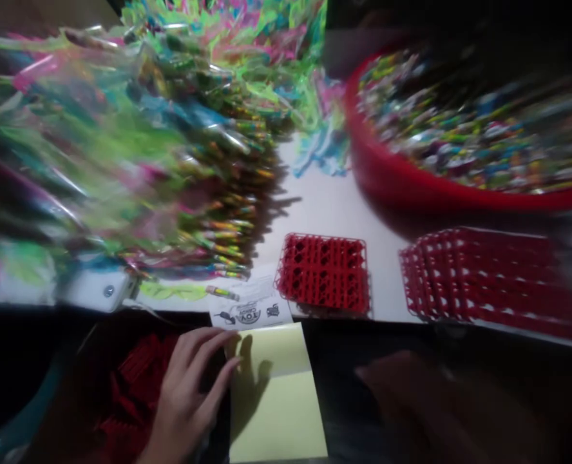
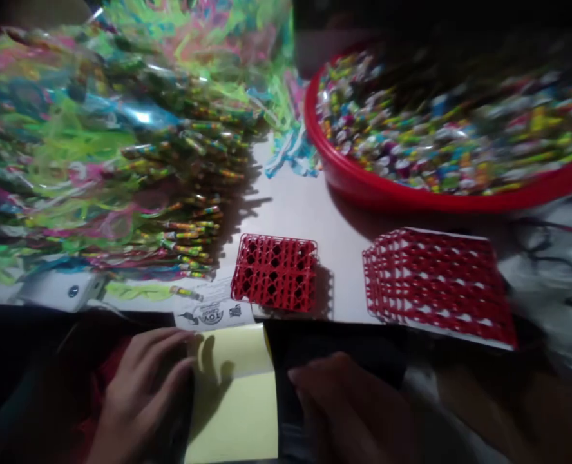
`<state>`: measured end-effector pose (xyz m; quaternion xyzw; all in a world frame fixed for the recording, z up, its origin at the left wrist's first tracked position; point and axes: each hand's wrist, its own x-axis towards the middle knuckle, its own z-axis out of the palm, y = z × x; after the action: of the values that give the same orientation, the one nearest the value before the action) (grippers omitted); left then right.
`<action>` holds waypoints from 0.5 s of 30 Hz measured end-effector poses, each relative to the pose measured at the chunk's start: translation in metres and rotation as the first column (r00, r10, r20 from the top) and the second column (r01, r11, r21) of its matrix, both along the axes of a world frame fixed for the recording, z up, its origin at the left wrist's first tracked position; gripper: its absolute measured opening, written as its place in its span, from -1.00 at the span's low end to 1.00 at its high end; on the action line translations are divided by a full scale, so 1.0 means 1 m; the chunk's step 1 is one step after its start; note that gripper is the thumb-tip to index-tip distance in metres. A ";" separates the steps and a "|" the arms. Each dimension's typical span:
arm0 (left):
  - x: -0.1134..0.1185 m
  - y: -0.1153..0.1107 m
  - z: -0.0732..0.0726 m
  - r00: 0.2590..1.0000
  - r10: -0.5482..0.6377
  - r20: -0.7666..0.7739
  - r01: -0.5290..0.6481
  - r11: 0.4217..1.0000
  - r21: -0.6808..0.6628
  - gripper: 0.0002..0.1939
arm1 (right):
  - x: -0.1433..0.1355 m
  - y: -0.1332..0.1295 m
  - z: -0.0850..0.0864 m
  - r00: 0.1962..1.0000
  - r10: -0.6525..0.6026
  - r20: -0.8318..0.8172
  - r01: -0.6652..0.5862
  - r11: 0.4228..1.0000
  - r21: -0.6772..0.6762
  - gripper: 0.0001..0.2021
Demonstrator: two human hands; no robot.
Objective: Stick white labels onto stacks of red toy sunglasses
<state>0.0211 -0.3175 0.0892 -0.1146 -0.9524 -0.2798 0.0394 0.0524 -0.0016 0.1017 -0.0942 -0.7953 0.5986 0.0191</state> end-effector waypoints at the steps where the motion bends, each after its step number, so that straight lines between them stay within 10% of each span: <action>1: 0.000 0.000 -0.007 0.999 -0.034 -0.005 0.034 0.999 -0.034 -0.70 | 0.003 -0.011 -0.007 0.997 0.072 -0.025 -0.071 0.996 0.062 -0.85; 7: -0.006 0.003 -0.035 0.992 -0.123 -0.022 0.119 0.985 -0.127 -0.78 | -0.010 -0.049 -0.045 0.967 0.251 -0.040 -0.217 0.897 0.384 -0.71; 15: 0.000 0.019 -0.017 0.988 -0.155 0.003 0.155 0.988 0.012 -0.75 | -0.006 -0.059 -0.053 0.974 0.227 -0.017 -0.199 0.885 0.421 -0.67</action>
<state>0.0215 -0.2984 0.0719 -0.1873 -0.9390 -0.2881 0.0165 0.0467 -0.0609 0.0488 0.0199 -0.9089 0.4165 -0.0011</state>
